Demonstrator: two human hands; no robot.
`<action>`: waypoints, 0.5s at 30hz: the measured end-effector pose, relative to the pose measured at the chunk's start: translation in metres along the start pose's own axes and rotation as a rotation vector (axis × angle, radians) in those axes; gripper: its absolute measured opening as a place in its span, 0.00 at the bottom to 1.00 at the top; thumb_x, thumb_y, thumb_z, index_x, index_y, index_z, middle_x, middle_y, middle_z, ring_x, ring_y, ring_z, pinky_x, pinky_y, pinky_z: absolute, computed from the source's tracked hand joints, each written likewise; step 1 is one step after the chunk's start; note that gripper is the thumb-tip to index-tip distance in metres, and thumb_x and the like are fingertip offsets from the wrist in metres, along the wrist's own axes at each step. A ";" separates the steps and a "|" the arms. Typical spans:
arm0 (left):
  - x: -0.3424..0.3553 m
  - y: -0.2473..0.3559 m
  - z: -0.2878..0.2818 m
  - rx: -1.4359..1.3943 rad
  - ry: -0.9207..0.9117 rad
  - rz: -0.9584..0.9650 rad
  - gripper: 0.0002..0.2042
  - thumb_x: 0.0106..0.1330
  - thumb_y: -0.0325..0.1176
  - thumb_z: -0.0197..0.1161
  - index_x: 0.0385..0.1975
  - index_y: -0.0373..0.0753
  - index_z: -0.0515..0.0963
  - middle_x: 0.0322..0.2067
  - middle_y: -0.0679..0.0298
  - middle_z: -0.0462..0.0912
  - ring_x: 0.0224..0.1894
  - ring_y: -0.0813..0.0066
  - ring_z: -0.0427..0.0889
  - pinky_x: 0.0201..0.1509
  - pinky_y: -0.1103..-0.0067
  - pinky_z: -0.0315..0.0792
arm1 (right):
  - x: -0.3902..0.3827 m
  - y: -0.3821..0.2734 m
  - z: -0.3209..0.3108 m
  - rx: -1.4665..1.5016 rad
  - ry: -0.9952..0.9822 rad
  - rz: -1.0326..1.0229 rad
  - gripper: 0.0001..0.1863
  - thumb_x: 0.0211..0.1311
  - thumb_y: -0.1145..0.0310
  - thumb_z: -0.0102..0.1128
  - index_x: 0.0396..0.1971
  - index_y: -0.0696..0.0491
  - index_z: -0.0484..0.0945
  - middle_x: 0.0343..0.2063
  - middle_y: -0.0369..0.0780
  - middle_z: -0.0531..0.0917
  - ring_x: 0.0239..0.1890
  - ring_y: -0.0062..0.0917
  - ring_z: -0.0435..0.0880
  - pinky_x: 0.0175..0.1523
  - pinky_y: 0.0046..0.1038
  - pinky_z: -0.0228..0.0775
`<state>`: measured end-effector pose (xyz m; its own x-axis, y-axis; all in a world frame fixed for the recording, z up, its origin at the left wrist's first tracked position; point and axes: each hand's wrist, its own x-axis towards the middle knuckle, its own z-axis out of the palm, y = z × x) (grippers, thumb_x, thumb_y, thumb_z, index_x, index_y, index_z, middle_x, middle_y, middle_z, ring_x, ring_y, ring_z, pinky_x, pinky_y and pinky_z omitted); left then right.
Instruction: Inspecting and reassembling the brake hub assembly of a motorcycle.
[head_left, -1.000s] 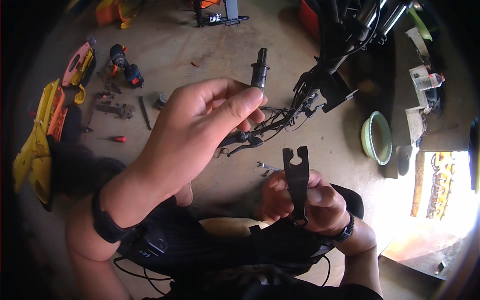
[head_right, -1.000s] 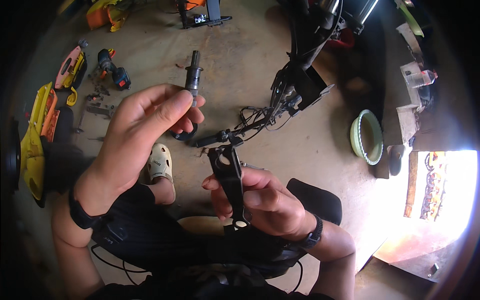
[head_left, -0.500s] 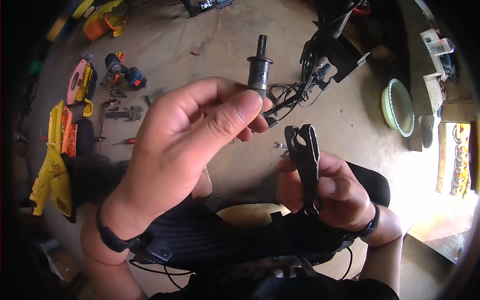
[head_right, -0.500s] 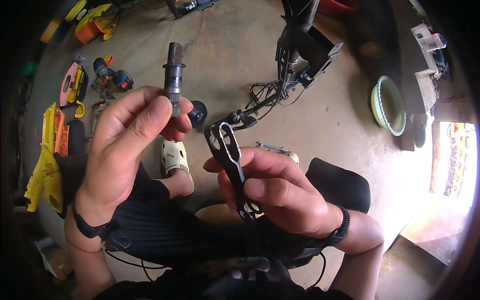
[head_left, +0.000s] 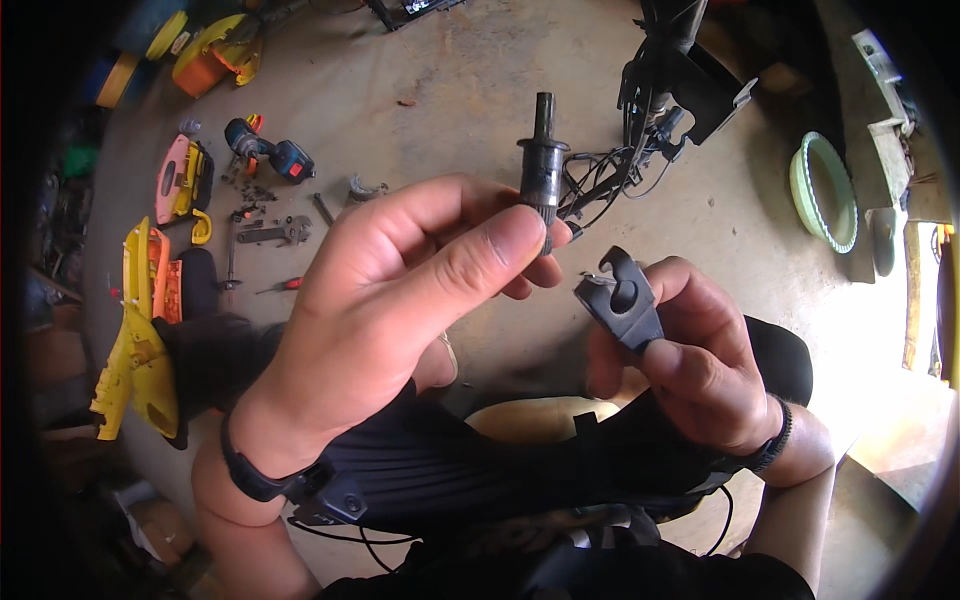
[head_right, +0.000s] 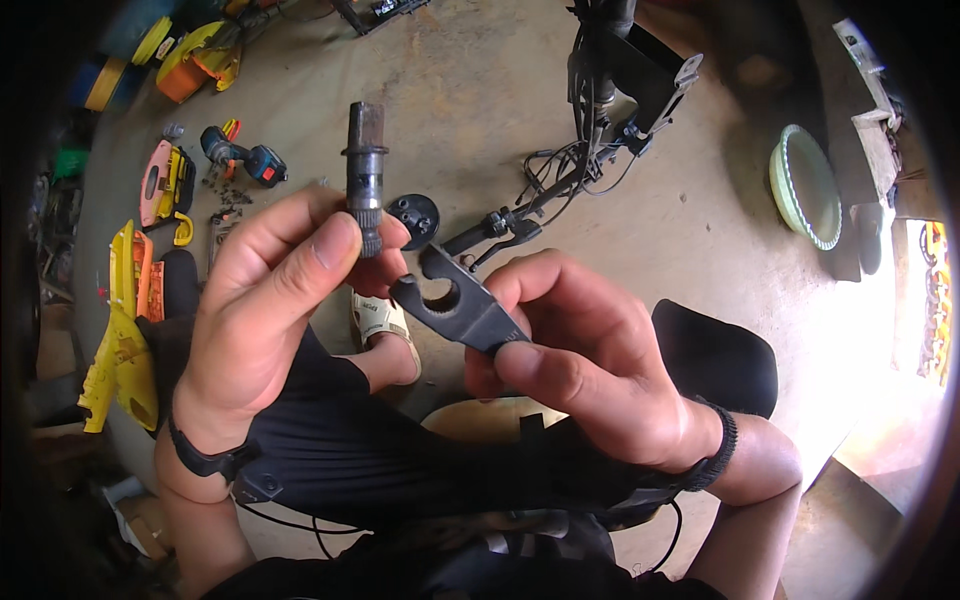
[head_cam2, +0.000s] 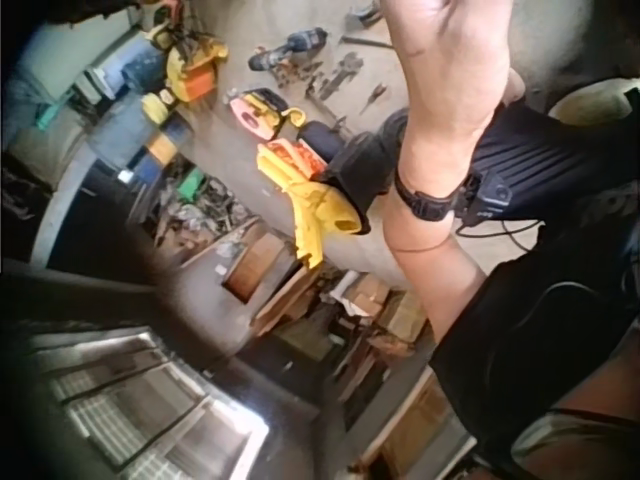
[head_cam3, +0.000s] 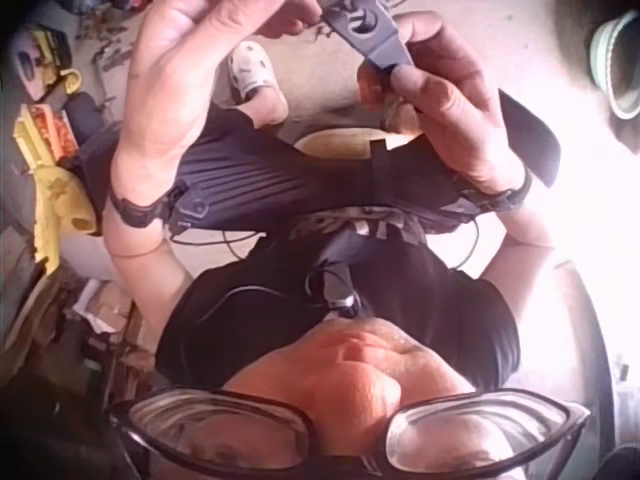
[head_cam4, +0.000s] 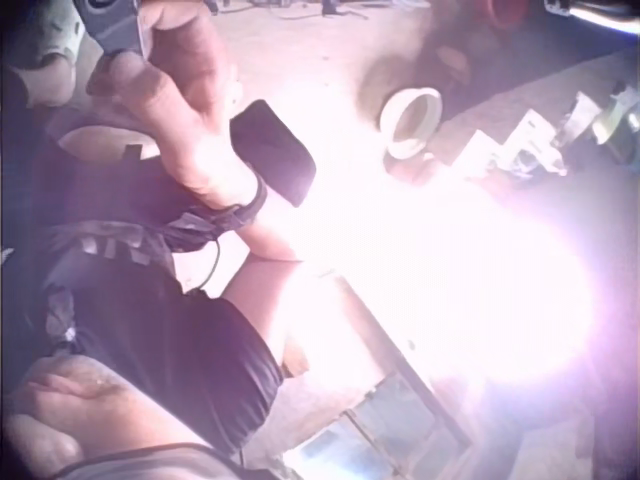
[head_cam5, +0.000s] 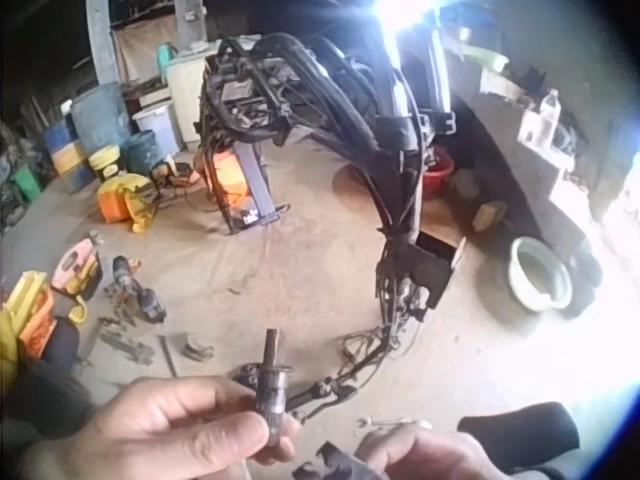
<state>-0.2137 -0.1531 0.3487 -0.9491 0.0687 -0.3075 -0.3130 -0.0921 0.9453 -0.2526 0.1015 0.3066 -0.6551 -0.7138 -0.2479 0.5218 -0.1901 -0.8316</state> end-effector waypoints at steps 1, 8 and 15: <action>-0.001 0.000 0.000 -0.003 -0.008 -0.014 0.17 0.80 0.43 0.63 0.52 0.32 0.84 0.43 0.60 0.87 0.45 0.74 0.82 0.55 0.75 0.75 | 0.000 -0.003 -0.001 -0.017 -0.072 -0.018 0.15 0.74 0.64 0.63 0.51 0.56 0.73 0.40 0.45 0.81 0.37 0.29 0.85 0.45 0.28 0.77; -0.004 0.002 -0.005 0.019 -0.034 -0.132 0.17 0.80 0.41 0.63 0.53 0.31 0.83 0.45 0.59 0.87 0.49 0.72 0.83 0.60 0.73 0.76 | 0.008 -0.010 -0.005 -0.602 -0.062 -0.427 0.11 0.72 0.81 0.62 0.51 0.62 0.80 0.43 0.45 0.84 0.42 0.28 0.86 0.49 0.27 0.78; -0.002 -0.006 -0.003 0.025 -0.119 -0.016 0.16 0.79 0.39 0.64 0.53 0.31 0.84 0.44 0.60 0.86 0.46 0.75 0.82 0.55 0.75 0.74 | 0.012 -0.010 -0.005 -0.955 0.042 -0.662 0.16 0.59 0.89 0.65 0.47 0.62 0.83 0.40 0.48 0.84 0.37 0.37 0.87 0.42 0.31 0.79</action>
<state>-0.2102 -0.1555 0.3431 -0.9323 0.1880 -0.3090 -0.3257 -0.0649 0.9432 -0.2683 0.0981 0.3094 -0.6723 -0.6388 0.3741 -0.5422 0.0809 -0.8364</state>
